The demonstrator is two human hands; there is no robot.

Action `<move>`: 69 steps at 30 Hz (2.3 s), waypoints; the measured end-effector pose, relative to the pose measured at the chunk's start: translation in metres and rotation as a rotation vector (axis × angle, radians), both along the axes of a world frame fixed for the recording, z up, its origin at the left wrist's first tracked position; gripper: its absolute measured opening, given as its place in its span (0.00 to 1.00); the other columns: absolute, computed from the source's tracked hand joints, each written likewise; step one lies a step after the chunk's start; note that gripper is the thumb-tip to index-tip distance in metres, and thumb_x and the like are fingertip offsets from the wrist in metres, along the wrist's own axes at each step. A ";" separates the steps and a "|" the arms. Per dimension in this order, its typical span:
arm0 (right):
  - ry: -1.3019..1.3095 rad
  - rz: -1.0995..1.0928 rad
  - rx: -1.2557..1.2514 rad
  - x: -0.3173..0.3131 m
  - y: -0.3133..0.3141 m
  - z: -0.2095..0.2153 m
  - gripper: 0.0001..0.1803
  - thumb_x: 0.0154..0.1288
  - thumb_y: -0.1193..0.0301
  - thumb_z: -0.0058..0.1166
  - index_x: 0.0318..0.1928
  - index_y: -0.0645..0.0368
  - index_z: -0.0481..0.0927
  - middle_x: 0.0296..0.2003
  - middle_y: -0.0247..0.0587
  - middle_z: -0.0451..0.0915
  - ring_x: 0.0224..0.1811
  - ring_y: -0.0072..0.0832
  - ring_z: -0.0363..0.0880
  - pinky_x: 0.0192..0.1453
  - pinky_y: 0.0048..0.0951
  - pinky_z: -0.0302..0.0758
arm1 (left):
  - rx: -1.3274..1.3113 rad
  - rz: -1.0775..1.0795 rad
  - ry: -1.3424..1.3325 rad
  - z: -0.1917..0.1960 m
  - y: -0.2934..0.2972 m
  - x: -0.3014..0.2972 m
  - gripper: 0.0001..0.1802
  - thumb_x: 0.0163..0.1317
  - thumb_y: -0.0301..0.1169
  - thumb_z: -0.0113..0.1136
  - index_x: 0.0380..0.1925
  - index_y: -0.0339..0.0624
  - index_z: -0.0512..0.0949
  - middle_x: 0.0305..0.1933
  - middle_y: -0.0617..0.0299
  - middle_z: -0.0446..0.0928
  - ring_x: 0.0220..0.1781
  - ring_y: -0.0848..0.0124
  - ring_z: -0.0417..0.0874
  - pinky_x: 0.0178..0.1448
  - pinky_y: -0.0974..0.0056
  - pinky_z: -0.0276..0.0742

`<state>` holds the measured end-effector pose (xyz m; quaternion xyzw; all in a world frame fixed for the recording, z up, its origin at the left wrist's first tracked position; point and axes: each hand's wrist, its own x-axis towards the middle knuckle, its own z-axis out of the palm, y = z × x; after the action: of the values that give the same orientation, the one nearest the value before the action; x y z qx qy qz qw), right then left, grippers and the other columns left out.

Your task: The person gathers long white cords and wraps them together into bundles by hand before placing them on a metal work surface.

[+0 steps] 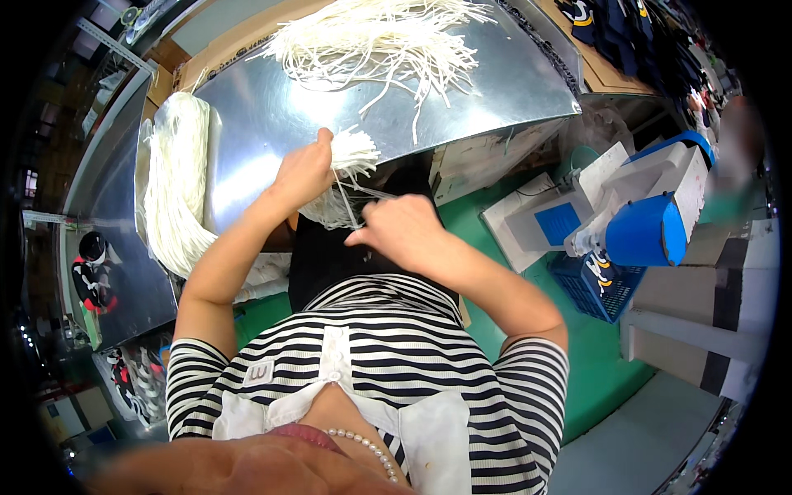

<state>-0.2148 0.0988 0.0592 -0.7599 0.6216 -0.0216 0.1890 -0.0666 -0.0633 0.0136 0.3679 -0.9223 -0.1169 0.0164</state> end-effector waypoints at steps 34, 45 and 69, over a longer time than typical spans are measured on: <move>-1.112 -0.030 -0.171 0.001 -0.012 -0.065 0.26 0.51 0.75 0.66 0.53 0.63 0.76 0.47 0.43 0.80 0.49 0.32 0.79 0.58 0.30 0.71 | 1.962 -0.182 1.144 -0.010 0.050 0.046 0.38 0.49 0.19 0.62 0.62 0.34 0.60 0.43 0.57 0.76 0.35 0.70 0.79 0.47 0.64 0.78; -1.491 -0.302 0.008 -0.013 0.015 -0.043 0.40 0.52 0.75 0.70 0.64 0.60 0.62 0.54 0.36 0.74 0.56 0.21 0.72 0.60 0.27 0.69 | 1.585 0.078 1.049 0.015 0.073 0.032 0.28 0.55 0.25 0.65 0.53 0.34 0.63 0.48 0.55 0.74 0.43 0.71 0.80 0.47 0.68 0.76; -1.165 0.218 -0.464 0.034 -0.039 0.092 0.18 0.59 0.80 0.59 0.51 0.63 0.78 0.43 0.41 0.80 0.43 0.27 0.78 0.47 0.27 0.74 | 0.874 0.081 1.149 0.047 0.093 0.125 0.22 0.62 0.27 0.56 0.56 0.33 0.70 0.51 0.55 0.78 0.52 0.66 0.78 0.56 0.61 0.74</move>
<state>-0.1809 0.0594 0.1512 -0.7035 0.3150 -0.5464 0.3277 0.0589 0.0292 0.0607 0.2554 -0.6225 -0.6494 0.3542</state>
